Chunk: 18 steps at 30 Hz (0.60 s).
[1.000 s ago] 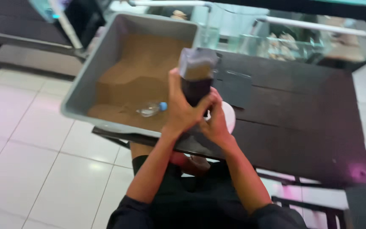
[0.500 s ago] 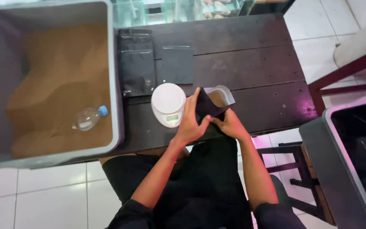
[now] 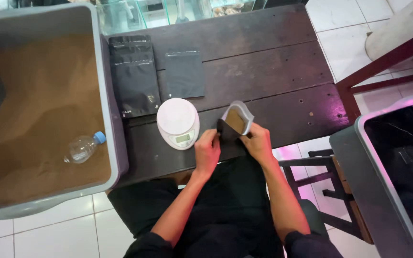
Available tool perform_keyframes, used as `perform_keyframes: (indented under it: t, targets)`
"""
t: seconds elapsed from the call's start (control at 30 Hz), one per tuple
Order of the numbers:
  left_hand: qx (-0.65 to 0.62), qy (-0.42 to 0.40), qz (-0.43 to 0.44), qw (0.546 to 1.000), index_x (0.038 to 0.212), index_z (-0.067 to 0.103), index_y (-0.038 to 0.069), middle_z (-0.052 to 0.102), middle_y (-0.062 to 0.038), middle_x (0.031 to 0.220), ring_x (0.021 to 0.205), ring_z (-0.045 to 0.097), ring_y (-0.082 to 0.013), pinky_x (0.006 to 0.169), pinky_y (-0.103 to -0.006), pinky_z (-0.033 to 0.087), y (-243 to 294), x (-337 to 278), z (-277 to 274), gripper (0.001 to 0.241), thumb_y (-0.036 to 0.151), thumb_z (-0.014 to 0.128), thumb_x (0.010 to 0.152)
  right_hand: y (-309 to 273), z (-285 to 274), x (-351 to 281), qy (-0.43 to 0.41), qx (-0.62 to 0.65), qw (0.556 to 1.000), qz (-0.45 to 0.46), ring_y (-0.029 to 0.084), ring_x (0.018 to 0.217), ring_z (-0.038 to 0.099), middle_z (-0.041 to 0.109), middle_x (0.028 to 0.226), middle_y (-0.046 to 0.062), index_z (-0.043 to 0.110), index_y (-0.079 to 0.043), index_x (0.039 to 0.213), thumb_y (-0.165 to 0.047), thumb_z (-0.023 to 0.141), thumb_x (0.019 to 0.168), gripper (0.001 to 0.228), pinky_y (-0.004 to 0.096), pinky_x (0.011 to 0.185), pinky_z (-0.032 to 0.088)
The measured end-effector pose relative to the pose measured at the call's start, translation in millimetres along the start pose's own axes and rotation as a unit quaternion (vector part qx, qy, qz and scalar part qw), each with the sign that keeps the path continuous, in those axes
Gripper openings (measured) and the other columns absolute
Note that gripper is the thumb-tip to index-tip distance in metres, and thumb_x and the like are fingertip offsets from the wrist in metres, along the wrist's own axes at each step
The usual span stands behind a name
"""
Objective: The person fills a black pouch with sand from a large bin using a plastic cup, weighs the pouch on a digital scale, and seals the pouch by hand.
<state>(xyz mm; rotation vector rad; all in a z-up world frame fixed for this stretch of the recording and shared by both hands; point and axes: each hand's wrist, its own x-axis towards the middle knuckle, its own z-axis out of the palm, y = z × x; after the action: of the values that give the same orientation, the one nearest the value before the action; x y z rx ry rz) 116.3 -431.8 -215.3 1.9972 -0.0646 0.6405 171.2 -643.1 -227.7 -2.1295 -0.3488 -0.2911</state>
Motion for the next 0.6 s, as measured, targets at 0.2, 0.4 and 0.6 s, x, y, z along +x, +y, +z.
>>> perform_keyframes:
  t: [0.2,0.4,0.6]
  targets:
    - [-0.027,0.038,0.017,0.999,0.128,0.077,0.006,0.079,-0.012,0.108,0.103,0.079,-0.0357,0.09,-0.0434,0.062,57,29,-46,0.024,0.003,0.069,0.106,-48,-40,14,-0.009,0.035,0.999,0.002,0.031,0.102,0.082,0.085,0.102,0.01,0.087,-0.011,0.102,-0.004,0.095,0.08,0.025,0.044,0.093,0.064]
    - [-0.032,0.044,0.01,0.998,0.116,0.083,0.009,0.08,-0.006,0.102,0.098,0.08,-0.0321,0.088,-0.0399,0.063,50,27,-24,0.018,0.002,0.075,0.102,-43,-16,16,0.026,0.106,0.994,0.007,0.025,0.095,0.081,0.083,0.096,0.006,0.089,-0.015,0.099,-0.002,0.092,0.086,0.019,0.037,0.09,0.063]
    - [-0.081,0.048,-0.032,0.995,0.127,0.077,0.006,0.077,-0.011,0.107,0.099,0.08,-0.0315,0.088,-0.0381,0.066,54,33,-49,0.028,-0.002,0.076,0.1,-56,-40,12,0.021,0.153,0.984,0.093,0.023,0.098,0.078,0.082,0.102,0.013,0.086,-0.006,0.106,0.006,0.089,0.085,0.025,0.038,0.093,0.064]
